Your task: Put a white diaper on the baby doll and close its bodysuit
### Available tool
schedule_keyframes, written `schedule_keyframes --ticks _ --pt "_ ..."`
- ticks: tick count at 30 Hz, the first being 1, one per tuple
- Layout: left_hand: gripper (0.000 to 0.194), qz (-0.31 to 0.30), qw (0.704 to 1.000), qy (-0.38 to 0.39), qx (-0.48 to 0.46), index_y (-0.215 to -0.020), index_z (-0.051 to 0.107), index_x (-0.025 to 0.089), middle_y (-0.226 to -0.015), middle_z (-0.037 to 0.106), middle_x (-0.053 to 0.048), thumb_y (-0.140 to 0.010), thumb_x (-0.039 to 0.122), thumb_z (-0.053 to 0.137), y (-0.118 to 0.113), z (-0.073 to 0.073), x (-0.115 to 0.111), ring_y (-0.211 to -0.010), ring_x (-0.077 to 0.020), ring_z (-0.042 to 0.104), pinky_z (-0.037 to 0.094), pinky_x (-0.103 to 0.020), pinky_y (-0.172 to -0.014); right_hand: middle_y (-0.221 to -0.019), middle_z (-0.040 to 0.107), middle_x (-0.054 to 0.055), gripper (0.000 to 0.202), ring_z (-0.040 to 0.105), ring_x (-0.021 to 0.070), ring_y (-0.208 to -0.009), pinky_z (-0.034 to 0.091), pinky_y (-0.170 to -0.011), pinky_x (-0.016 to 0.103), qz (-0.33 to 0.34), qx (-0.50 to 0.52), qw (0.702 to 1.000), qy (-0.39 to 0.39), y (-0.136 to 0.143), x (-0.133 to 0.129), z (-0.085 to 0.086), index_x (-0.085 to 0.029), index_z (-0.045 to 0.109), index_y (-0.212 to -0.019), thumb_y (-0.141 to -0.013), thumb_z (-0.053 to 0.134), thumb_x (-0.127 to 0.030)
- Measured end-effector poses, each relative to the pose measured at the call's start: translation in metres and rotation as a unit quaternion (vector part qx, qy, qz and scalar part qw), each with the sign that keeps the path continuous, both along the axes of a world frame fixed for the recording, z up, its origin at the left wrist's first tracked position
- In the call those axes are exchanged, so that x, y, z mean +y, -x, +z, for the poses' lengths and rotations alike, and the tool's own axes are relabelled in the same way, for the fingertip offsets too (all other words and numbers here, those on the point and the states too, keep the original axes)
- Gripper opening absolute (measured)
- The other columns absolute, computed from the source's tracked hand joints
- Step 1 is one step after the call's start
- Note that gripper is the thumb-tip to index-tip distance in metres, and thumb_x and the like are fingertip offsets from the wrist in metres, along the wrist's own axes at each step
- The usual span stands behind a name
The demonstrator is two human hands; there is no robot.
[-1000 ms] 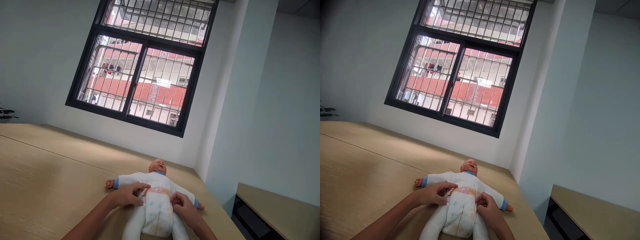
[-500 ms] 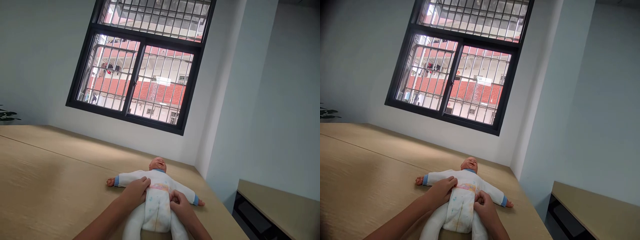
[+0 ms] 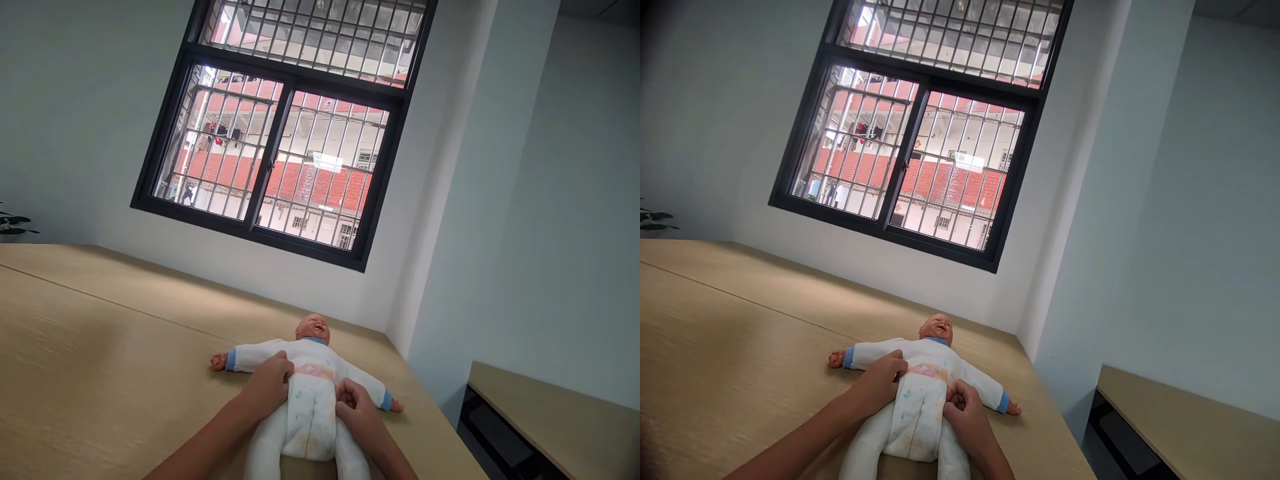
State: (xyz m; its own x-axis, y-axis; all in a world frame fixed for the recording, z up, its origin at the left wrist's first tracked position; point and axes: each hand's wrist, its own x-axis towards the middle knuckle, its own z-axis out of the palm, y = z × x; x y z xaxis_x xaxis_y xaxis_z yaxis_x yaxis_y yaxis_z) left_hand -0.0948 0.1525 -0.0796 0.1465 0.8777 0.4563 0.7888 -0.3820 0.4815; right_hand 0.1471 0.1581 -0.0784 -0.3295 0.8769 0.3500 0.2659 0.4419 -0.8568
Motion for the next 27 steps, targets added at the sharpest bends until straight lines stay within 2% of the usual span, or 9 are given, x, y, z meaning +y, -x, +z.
schedule_keyframes --ticks 2,4,6,8,12,15,17,20,27 --pt "0.004 -0.053 0.995 0.035 -0.075 -0.066 0.055 0.018 -0.079 0.055 -0.002 -0.067 0.018 0.051 0.011 -0.004 0.006 -0.075 -0.0172 0.051 0.034 -0.027 -0.066 -0.059 0.041 -0.005 0.007 0.035 0.0120 -0.056 0.026 -0.054 0.025 -0.014 0.047 0.999 0.008 -0.003 0.003 -0.001 -0.020 0.051 -0.067 -0.064 0.052 -0.026" --pt "0.010 -0.084 0.979 0.085 -0.166 -0.070 0.057 0.018 -0.069 0.050 0.001 -0.068 0.021 0.047 0.021 -0.006 0.011 -0.069 -0.0165 0.048 0.033 -0.026 -0.062 -0.058 0.041 -0.005 0.011 0.035 0.0128 -0.053 0.027 -0.051 0.026 -0.059 0.079 0.995 0.004 -0.005 0.006 -0.003 -0.021 0.050 -0.069 -0.068 0.052 -0.032" --pt "0.014 -0.072 0.965 0.098 -0.232 -0.071 0.056 0.019 -0.061 0.045 0.003 -0.071 0.022 0.043 0.024 -0.006 0.012 -0.063 -0.0161 0.044 0.031 -0.027 -0.059 -0.061 0.047 -0.002 0.016 0.043 0.0155 -0.057 0.036 -0.054 0.028 -0.107 0.067 0.991 -0.043 -0.007 0.006 -0.004 -0.021 0.052 -0.072 -0.075 0.053 -0.037" --pt "0.012 -0.053 0.964 0.055 -0.254 -0.071 0.054 0.019 -0.063 0.046 0.002 -0.075 0.024 0.043 0.021 -0.003 0.008 -0.064 -0.0166 0.045 0.032 -0.027 -0.060 -0.076 0.060 0.004 0.022 0.055 0.0202 -0.073 0.046 -0.069 0.032 -0.122 0.025 0.986 -0.108 -0.007 0.004 -0.005 -0.020 0.061 -0.080 -0.082 0.055 -0.041" --pt "0.025 -0.080 0.983 -0.015 -0.166 -0.094 0.063 0.019 -0.085 0.058 -0.003 -0.090 0.034 0.044 0.006 0.012 -0.013 -0.077 -0.0199 0.053 0.040 -0.030 -0.070 -0.113 0.066 0.011 0.038 0.060 0.0249 -0.104 0.048 -0.092 0.037 -0.055 -0.043 0.988 -0.139 -0.009 -0.002 -0.001 -0.020 0.068 -0.110 -0.092 0.049 -0.048" --pt "0.039 -0.103 0.994 -0.012 -0.044 -0.117 0.065 0.027 -0.099 0.057 -0.005 -0.097 0.041 0.035 0.000 0.023 -0.029 -0.089 -0.0218 0.057 0.042 -0.033 -0.083 -0.122 0.064 0.011 0.042 0.058 0.0238 -0.114 0.044 -0.101 0.037 -0.001 -0.084 0.987 -0.135 -0.011 -0.008 0.005 -0.022 0.065 -0.124 -0.096 0.046 -0.046" --pt "0.042 -0.109 0.994 -0.001 0.016 -0.125 0.064 0.033 -0.102 0.055 -0.005 -0.099 0.043 0.032 0.000 0.027 -0.035 -0.096 -0.0231 0.056 0.041 -0.036 -0.089 -0.123 0.064 0.009 0.042 0.057 0.0228 -0.117 0.042 -0.105 0.036 0.016 -0.120 0.982 -0.143 -0.012 -0.012 0.011 -0.024 0.064 -0.129 -0.097 0.045 -0.044" --pt "0.043 -0.097 0.993 0.018 0.065 -0.132 0.059 0.036 -0.108 0.054 -0.006 -0.099 0.045 0.034 -0.001 0.028 -0.036 -0.102 -0.0247 0.055 0.041 -0.038 -0.093 -0.123 0.064 0.008 0.041 0.056 0.0216 -0.118 0.040 -0.106 0.035 0.011 -0.184 0.972 -0.148 -0.010 -0.021 0.021 -0.025 0.064 -0.131 -0.098 0.044 -0.041" --pt "0.038 -0.035 0.994 -0.002 0.102 -0.120 0.062 0.023 -0.110 0.056 -0.010 -0.097 0.040 0.036 -0.012 0.021 -0.032 -0.104 -0.0267 0.056 0.042 -0.039 -0.093 -0.122 0.066 0.012 0.043 0.057 0.0254 -0.114 0.041 -0.102 0.036 -0.060 -0.286 0.939 -0.183 0.001 -0.028 0.023 -0.016 0.064 -0.129 -0.099 0.038 -0.031"
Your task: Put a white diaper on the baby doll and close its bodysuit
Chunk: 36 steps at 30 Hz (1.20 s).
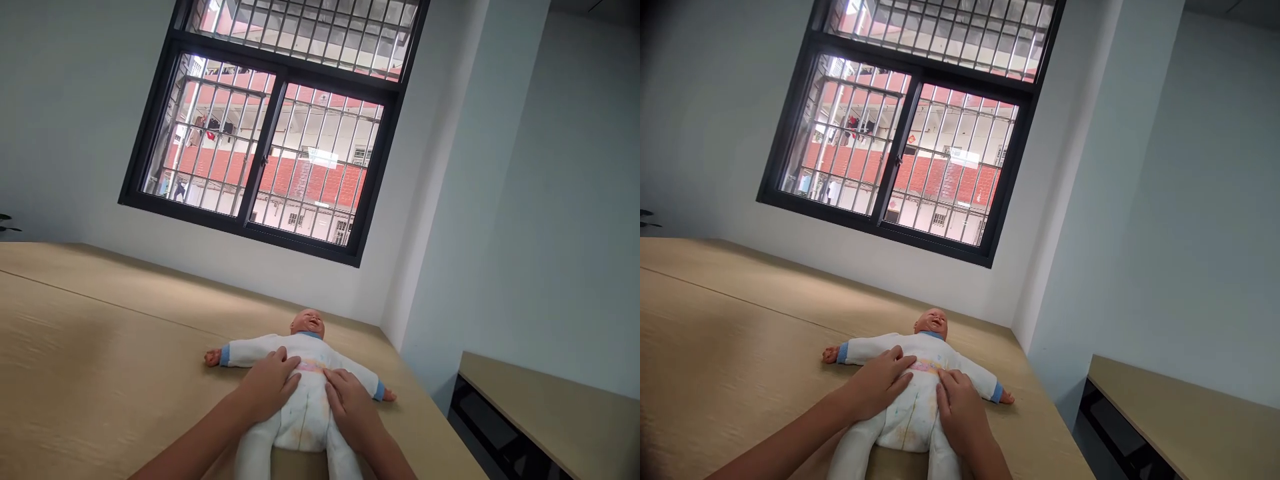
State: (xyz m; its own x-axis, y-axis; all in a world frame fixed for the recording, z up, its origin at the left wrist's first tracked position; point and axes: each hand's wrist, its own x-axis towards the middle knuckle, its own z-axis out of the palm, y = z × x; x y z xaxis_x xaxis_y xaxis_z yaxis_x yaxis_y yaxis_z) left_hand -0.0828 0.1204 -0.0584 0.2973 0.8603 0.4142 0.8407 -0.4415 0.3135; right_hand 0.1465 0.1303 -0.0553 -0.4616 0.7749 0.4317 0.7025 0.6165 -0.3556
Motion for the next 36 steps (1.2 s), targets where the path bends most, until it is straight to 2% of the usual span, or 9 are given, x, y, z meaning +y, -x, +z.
schedule_keyframes --ticks 5,10,14,23,36 --pt "0.035 0.018 1.000 -0.001 -0.003 -0.111 0.062 0.019 -0.110 0.058 -0.012 -0.097 0.039 0.037 -0.001 -0.001 0.000 -0.103 -0.0268 0.057 0.043 -0.038 -0.092 -0.120 0.067 0.013 0.042 0.058 0.0252 -0.113 0.042 -0.101 0.035 -0.006 0.014 1.000 -0.024 0.000 0.005 -0.007 -0.013 0.066 -0.125 -0.097 0.038 -0.027" --pt "0.040 -0.034 0.999 -0.027 0.011 -0.130 0.057 0.026 -0.118 0.058 -0.010 -0.098 0.035 0.034 0.003 -0.001 0.002 -0.112 -0.0270 0.054 0.043 -0.041 -0.098 -0.123 0.066 0.011 0.041 0.057 0.0244 -0.115 0.043 -0.101 0.035 0.014 0.020 0.998 -0.055 -0.002 0.007 -0.009 -0.016 0.067 -0.125 -0.096 0.038 -0.022" --pt "0.044 -0.037 0.998 -0.034 0.024 -0.133 0.057 0.022 -0.122 0.061 -0.012 -0.099 0.036 0.032 0.003 -0.002 0.003 -0.114 -0.0285 0.055 0.044 -0.044 -0.101 -0.121 0.067 0.012 0.040 0.058 0.0248 -0.114 0.043 -0.102 0.036 0.007 0.020 0.997 -0.069 -0.002 0.008 -0.011 -0.014 0.068 -0.122 -0.096 0.040 -0.022" --pt "0.045 -0.030 0.998 -0.042 0.025 -0.135 0.056 0.019 -0.134 0.061 -0.010 -0.100 0.037 0.034 0.004 -0.005 0.004 -0.122 -0.0274 0.054 0.043 -0.042 -0.107 -0.117 0.069 0.013 0.037 0.059 0.0258 -0.110 0.045 -0.100 0.039 0.010 0.031 0.997 -0.069 -0.002 0.010 -0.013 -0.012 0.069 -0.119 -0.096 0.040 -0.021" --pt "0.047 -0.041 0.998 -0.043 0.025 -0.138 0.054 0.017 -0.144 0.055 -0.011 -0.101 0.038 0.034 0.004 -0.004 0.005 -0.130 -0.0274 0.051 0.040 -0.043 -0.111 -0.117 0.069 0.011 0.034 0.059 0.0256 -0.110 0.044 -0.098 0.040 0.019 0.055 0.997 -0.052 -0.003 0.015 -0.017 -0.014 0.068 -0.116 -0.095 0.042 -0.021"
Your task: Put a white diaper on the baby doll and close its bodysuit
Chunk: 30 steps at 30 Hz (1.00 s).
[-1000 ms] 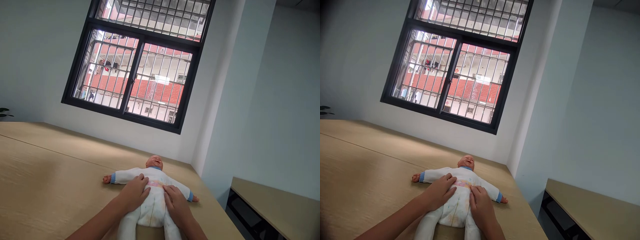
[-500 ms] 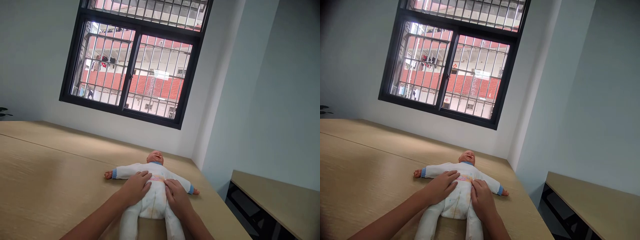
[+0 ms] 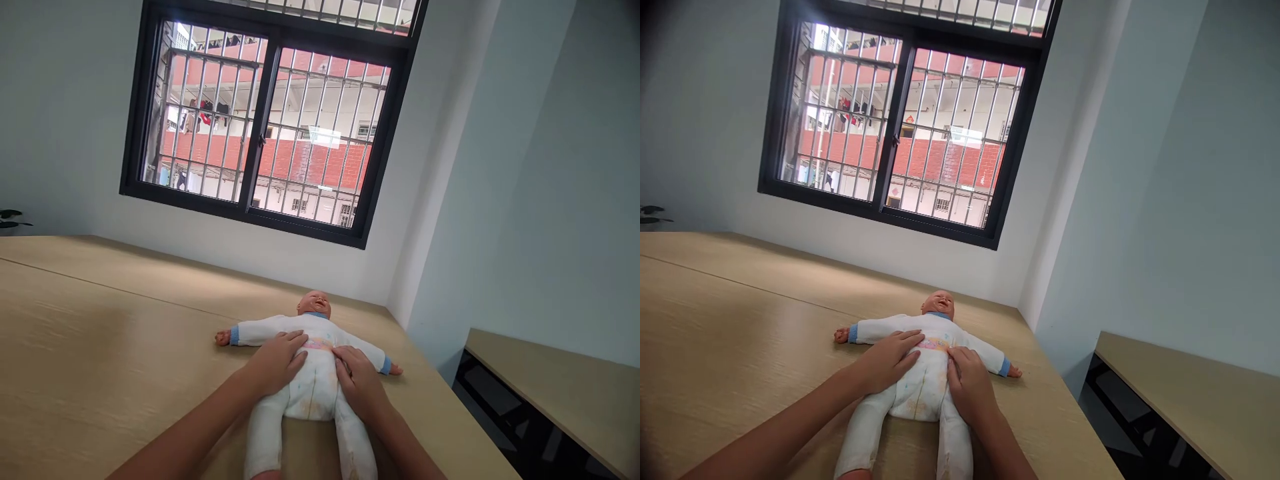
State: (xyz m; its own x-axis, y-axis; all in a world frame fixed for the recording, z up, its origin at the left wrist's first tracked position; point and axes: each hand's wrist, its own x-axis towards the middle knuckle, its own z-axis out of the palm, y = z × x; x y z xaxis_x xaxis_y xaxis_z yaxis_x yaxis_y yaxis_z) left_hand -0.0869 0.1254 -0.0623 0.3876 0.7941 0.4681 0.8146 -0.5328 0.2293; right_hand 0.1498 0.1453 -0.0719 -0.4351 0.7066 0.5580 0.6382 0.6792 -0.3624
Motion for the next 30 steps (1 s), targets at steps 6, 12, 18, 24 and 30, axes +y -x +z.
schedule_keyframes --ticks 6,12,18,24,30 --pt "0.049 -0.001 1.000 0.019 -0.003 -0.140 0.052 0.017 -0.143 0.056 -0.010 -0.101 0.038 0.033 0.0004 0.0020 -0.0020 -0.131 -0.0272 0.051 0.040 -0.043 -0.110 -0.116 0.070 0.012 0.035 0.060 0.0265 -0.109 0.044 -0.096 0.040 -0.005 0.003 1.000 -0.003 -0.0007 0.0027 -0.0027 -0.015 0.068 -0.116 -0.094 0.042 -0.023" --pt "0.049 0.003 1.000 0.029 -0.010 -0.140 0.052 0.017 -0.144 0.055 -0.010 -0.100 0.039 0.033 -0.0001 0.0034 -0.0032 -0.130 -0.0277 0.051 0.040 -0.043 -0.110 -0.115 0.070 0.011 0.034 0.059 0.0265 -0.107 0.044 -0.096 0.040 -0.002 0.004 1.000 0.002 -0.0001 0.0008 -0.0006 -0.016 0.069 -0.114 -0.094 0.042 -0.023" --pt "0.047 -0.003 1.000 0.025 -0.011 -0.137 0.054 0.019 -0.142 0.057 -0.009 -0.100 0.038 0.033 -0.0007 0.0045 -0.0041 -0.129 -0.0260 0.052 0.040 -0.040 -0.109 -0.116 0.070 0.012 0.035 0.059 0.0263 -0.108 0.044 -0.097 0.040 -0.001 0.007 1.000 0.003 -0.0003 0.0016 -0.0017 -0.015 0.068 -0.115 -0.094 0.042 -0.023" --pt "0.045 0.001 1.000 0.025 -0.011 -0.134 0.056 0.020 -0.141 0.058 -0.009 -0.100 0.037 0.034 0.0004 0.0043 -0.0041 -0.128 -0.0264 0.053 0.040 -0.041 -0.108 -0.117 0.070 0.011 0.035 0.060 0.0268 -0.109 0.045 -0.097 0.041 -0.005 0.013 1.000 0.001 -0.0011 0.0039 -0.0041 -0.016 0.069 -0.115 -0.094 0.042 -0.025" --pt "0.044 0.009 0.999 0.028 -0.019 -0.133 0.056 0.021 -0.140 0.059 -0.008 -0.099 0.038 0.036 -0.0003 0.0022 -0.0020 -0.128 -0.0271 0.053 0.041 -0.041 -0.107 -0.116 0.071 0.011 0.034 0.061 0.0262 -0.109 0.045 -0.097 0.040 -0.009 0.025 1.000 -0.003 -0.0010 0.0051 -0.0068 -0.017 0.069 -0.113 -0.094 0.043 -0.026"
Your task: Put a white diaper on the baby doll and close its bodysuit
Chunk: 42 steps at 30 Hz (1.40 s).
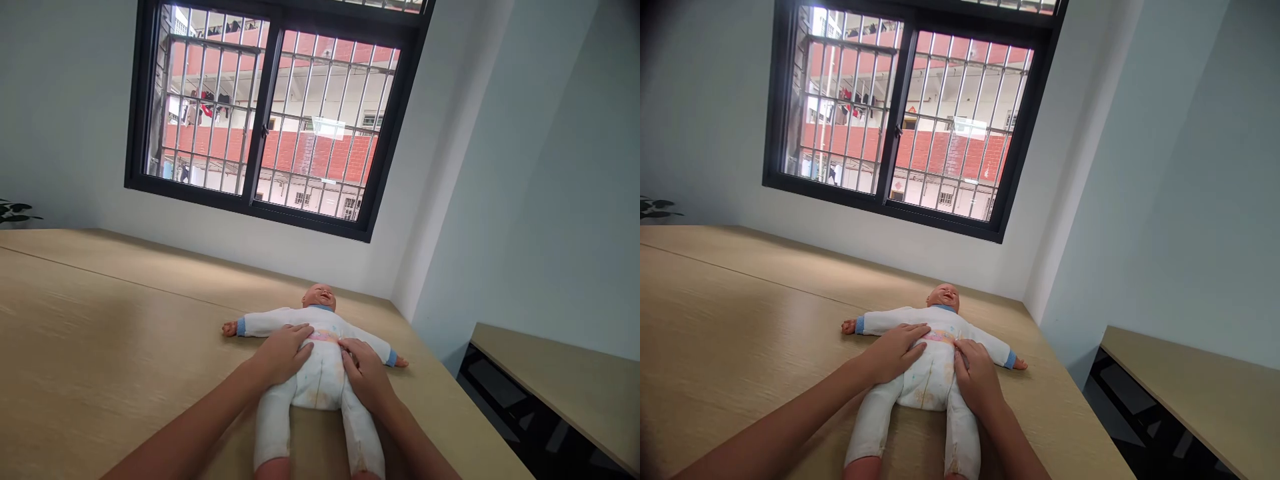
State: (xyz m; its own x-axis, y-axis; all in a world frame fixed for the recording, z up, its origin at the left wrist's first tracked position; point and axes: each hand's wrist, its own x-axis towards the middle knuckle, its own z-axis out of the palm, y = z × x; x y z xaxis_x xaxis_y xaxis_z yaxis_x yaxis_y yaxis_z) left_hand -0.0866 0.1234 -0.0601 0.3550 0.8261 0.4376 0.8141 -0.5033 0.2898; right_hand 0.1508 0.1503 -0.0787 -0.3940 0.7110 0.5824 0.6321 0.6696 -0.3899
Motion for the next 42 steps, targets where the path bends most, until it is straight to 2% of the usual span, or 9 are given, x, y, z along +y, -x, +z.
schedule_keyframes --ticks 34,42 --pt "0.037 -0.022 0.999 -0.019 0.014 -0.128 0.056 0.020 -0.135 0.060 -0.009 -0.099 0.033 0.037 0.000 -0.002 0.005 -0.125 -0.0260 0.054 0.038 -0.040 -0.108 -0.110 0.070 0.009 0.029 0.062 0.0244 -0.106 0.046 -0.095 0.040 0.007 0.053 0.998 0.033 -0.002 0.012 -0.007 -0.019 0.069 -0.107 -0.090 0.048 -0.028" --pt "0.038 -0.013 1.000 -0.019 0.014 -0.127 0.057 0.019 -0.136 0.060 -0.009 -0.099 0.034 0.037 0.000 -0.004 0.005 -0.125 -0.0265 0.053 0.038 -0.041 -0.107 -0.108 0.070 0.009 0.029 0.062 0.0230 -0.098 0.048 -0.090 0.038 0.003 0.069 0.997 0.043 -0.004 0.018 -0.012 -0.019 0.069 -0.106 -0.088 0.050 -0.029"
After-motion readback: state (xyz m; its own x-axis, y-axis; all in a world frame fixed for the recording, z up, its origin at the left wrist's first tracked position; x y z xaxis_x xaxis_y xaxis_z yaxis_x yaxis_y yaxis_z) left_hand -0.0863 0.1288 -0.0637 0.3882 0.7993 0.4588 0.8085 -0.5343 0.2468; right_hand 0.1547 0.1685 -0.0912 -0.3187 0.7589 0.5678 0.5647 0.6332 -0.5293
